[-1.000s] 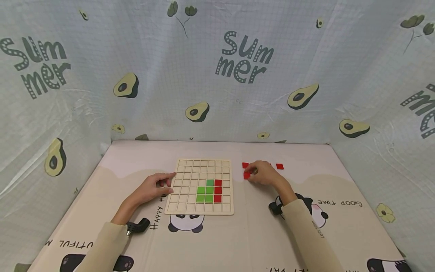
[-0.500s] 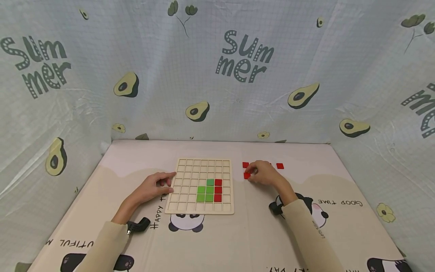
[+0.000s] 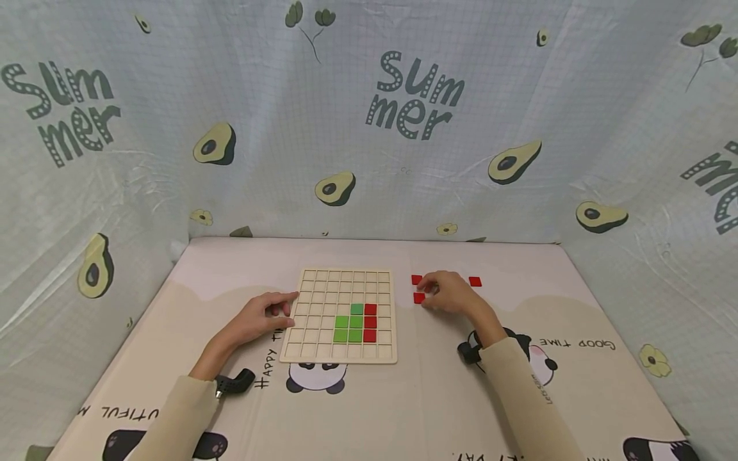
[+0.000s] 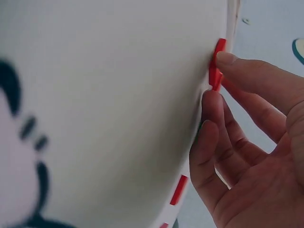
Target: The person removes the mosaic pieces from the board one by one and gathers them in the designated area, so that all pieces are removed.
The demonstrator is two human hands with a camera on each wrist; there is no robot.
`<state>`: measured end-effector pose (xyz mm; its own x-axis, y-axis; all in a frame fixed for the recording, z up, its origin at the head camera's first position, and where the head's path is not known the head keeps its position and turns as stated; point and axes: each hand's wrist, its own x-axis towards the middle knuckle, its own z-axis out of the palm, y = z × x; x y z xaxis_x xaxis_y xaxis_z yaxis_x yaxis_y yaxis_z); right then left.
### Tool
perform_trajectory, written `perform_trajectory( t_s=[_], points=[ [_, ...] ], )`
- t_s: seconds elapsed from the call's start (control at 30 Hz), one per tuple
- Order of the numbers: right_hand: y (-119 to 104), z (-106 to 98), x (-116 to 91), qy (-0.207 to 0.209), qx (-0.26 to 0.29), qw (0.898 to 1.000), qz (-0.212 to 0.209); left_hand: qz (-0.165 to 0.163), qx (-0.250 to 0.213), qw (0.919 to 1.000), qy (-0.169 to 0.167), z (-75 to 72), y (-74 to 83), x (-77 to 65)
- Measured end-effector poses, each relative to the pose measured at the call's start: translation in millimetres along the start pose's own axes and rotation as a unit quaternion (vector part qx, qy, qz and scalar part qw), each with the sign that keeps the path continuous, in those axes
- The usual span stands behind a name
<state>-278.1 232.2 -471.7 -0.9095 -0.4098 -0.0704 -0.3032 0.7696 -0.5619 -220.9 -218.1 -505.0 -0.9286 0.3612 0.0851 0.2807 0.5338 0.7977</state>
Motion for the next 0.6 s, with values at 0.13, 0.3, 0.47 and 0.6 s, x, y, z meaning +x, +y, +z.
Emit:
perform_trajectory(
  t_s=[0.13, 0.3, 0.47, 0.6],
  points=[
    [-3.9, -8.4, -2.6, 0.006, 0.007, 1.000, 0.012, 0.004, -0.002, 1.0000, 0.000, 0.1, -0.9, 0.1],
    [-10.6, -17.4, -2.5, 0.020, 0.017, 1.000, -0.010, 0.005, 0.002, 1.0000, 0.003, -0.3, -1.5, 0.2],
    [-21.3, -18.0, 2.7, 0.017, 0.019, 0.999, -0.028, 0.004, 0.001, 1.0000, 0.002, -0.4, -1.8, 0.9],
    [-30.7, -13.1, 8.2, 0.012, 0.011, 0.999, -0.043, 0.002, -0.001, 1.0000, -0.001, 0.3, -1.8, 1.7]
  ],
)
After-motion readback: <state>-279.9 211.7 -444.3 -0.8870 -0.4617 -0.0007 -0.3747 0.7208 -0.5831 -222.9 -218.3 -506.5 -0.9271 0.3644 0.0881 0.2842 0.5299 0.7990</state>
